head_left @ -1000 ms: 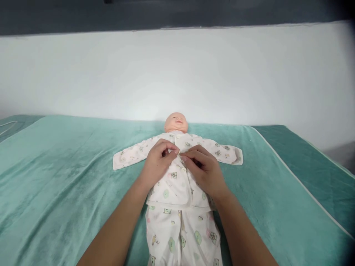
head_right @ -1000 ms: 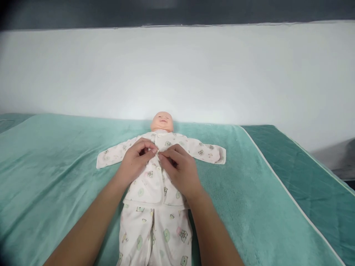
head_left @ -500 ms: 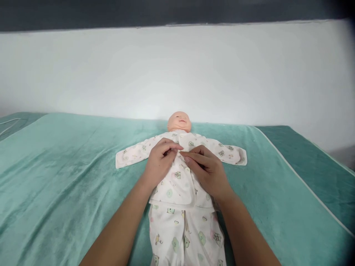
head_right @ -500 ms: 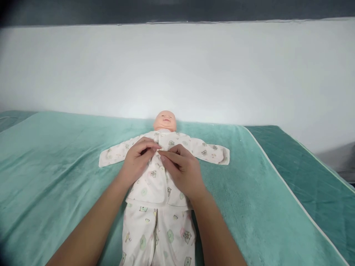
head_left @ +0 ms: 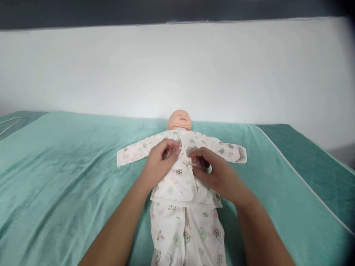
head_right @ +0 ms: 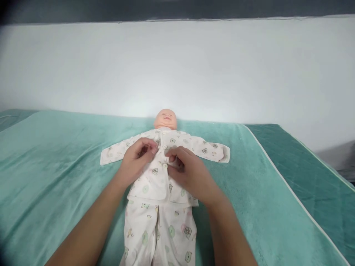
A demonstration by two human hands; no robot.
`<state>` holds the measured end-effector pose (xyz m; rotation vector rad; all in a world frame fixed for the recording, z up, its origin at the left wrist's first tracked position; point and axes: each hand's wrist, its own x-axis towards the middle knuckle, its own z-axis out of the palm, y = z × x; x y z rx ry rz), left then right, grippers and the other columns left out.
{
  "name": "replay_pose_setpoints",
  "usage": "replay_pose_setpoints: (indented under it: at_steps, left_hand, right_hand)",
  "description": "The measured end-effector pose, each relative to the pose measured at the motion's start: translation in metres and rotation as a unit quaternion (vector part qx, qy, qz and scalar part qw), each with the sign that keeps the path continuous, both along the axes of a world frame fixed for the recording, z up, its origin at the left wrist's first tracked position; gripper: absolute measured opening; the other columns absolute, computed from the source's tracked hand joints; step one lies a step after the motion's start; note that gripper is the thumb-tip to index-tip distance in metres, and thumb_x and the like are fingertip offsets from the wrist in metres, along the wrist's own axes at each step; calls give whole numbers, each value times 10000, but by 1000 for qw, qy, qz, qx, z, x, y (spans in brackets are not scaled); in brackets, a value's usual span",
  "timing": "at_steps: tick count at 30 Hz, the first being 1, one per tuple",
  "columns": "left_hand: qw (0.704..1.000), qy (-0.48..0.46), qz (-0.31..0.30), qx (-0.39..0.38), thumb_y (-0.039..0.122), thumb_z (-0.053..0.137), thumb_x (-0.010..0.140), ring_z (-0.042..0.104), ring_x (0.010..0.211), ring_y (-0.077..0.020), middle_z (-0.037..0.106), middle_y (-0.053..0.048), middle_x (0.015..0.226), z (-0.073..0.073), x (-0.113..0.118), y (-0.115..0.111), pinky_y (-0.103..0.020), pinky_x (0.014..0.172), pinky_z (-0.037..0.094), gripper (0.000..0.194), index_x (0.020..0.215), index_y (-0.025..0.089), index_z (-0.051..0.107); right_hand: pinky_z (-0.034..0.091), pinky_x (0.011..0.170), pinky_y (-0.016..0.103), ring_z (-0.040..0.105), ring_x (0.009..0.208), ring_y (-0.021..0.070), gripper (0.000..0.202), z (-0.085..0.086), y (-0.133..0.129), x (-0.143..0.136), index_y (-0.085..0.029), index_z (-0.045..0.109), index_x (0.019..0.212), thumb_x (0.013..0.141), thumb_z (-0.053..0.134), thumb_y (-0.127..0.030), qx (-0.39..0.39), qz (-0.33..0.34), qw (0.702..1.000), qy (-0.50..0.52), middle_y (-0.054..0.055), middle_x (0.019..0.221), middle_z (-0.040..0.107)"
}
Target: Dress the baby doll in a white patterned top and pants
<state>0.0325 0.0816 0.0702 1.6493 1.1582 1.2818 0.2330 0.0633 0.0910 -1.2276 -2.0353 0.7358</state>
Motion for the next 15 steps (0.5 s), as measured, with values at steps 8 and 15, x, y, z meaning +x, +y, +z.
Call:
replay_pose_setpoints:
  at_steps: [8,15]
  left_hand:
    - [977,123,-176,5,358,703,850,575,917,-190,635,-47,919,14,-14,-6,-274,680,441,132,806,233,700]
    - [970,188,-148,41,353,682,878,573,874,-181,659,-17,898,17,-7,-10,-355,865,401,128,818,240,673]
  right_hand:
    - [239,539,284,496,682,176,177,4,-26,-29,-221,479,781,780,597,-89,44,-144,963,-222,35,821,590]
    - [140,473,299,368,485,134,234,3,-39,-43,-231,425,733,824,575,-76,29,-198,937,-286,37,702,540]
